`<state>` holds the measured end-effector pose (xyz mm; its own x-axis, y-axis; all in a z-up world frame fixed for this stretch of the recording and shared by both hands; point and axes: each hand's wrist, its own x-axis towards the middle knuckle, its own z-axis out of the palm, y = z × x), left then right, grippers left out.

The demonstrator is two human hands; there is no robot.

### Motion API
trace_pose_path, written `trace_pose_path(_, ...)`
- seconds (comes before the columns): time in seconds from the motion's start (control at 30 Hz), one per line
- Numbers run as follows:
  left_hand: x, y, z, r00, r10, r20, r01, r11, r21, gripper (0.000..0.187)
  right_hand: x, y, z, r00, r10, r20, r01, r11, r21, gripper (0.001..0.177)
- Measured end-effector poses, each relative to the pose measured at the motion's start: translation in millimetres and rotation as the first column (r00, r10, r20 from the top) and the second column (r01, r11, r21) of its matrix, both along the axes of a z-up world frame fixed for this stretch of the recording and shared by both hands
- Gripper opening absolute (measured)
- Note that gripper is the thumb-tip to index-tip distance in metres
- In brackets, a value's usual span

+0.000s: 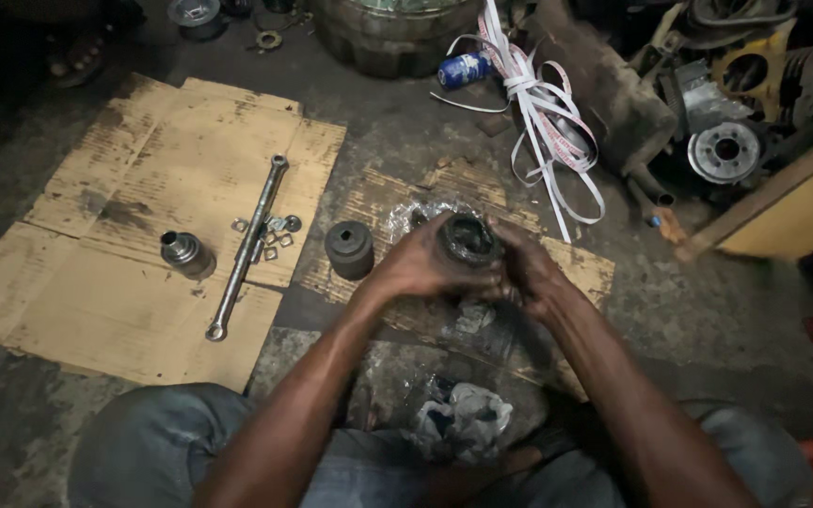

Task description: The person scrubs a cylindrical mechanical part with a cloth, rotating it to clean all sides. They then wipe the part with a white cloth to remove residue.

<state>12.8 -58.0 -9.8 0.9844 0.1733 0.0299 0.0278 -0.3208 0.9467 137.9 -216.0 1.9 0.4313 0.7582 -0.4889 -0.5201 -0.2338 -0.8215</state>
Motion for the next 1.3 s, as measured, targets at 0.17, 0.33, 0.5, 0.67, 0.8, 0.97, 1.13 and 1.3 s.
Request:
trace_pose_path(0.17, -9.9, 2.3, 11.6, 0.867, 0.3, -0.398, -0.365, 0.926, -0.098, 0.123, 1.4, 4.3, -13.0, 0.996, -0.042, 0.075, 0.055, 0.982, -0.181, 0.041)
trace_pose_path(0.33, -24.9, 14.3, 23.1, 0.907, 0.22, -0.359, -0.323, 0.911, -0.256, 0.064, 2.7, -13.2, 3.8, 0.896, 0.183, 0.405, -0.061, 0.953, -0.295, 0.045)
trace_pose_path(0.5, -28.6, 22.3, 29.7, 0.81, 0.256, -0.527, -0.404, 0.896, -0.185, 0.068, -26.5, -33.6, 8.6, 0.203, 0.879, 0.431, -0.437, 0.475, -0.764, 0.048)
trace_pose_path(0.67, -21.3, 39.7, -8.2, 0.874, 0.355, -0.332, -0.367, 0.93, 0.028, 0.131, -83.1, -41.6, -27.2, -0.219, 0.852, 0.475, -0.503, 0.319, -0.804, 0.049)
trace_pose_path(0.8, -25.0, 35.4, -12.6, 0.841, 0.365, -0.398, -0.416, 0.908, -0.045, 0.137, -65.4, -42.6, -55.1, -0.184, 0.806, 0.563, -0.52, 0.406, -0.752, 0.035)
trace_pose_path(0.97, -29.9, 29.3, 2.4, 0.798, 0.334, -0.502, -0.46, 0.876, -0.148, 0.133, -50.2, -40.2, -41.8, 0.234, 0.704, 0.671, -0.543, 0.667, -0.511, 0.03)
trace_pose_path(1.13, -31.4, 29.3, 1.8, 0.837, 0.337, -0.432, -0.415, 0.905, -0.097, 0.121, -71.6, -34.0, 4.3, 0.027, 0.643, 0.766, -0.442, 0.695, -0.567, 0.049)
trace_pose_path(1.3, -32.6, 31.4, 3.1, 0.851, 0.318, -0.417, -0.401, 0.907, -0.128, 0.114, -101.9, -30.4, -2.1, -0.273, 0.81, 0.519, -0.291, 0.445, -0.847, 0.024)
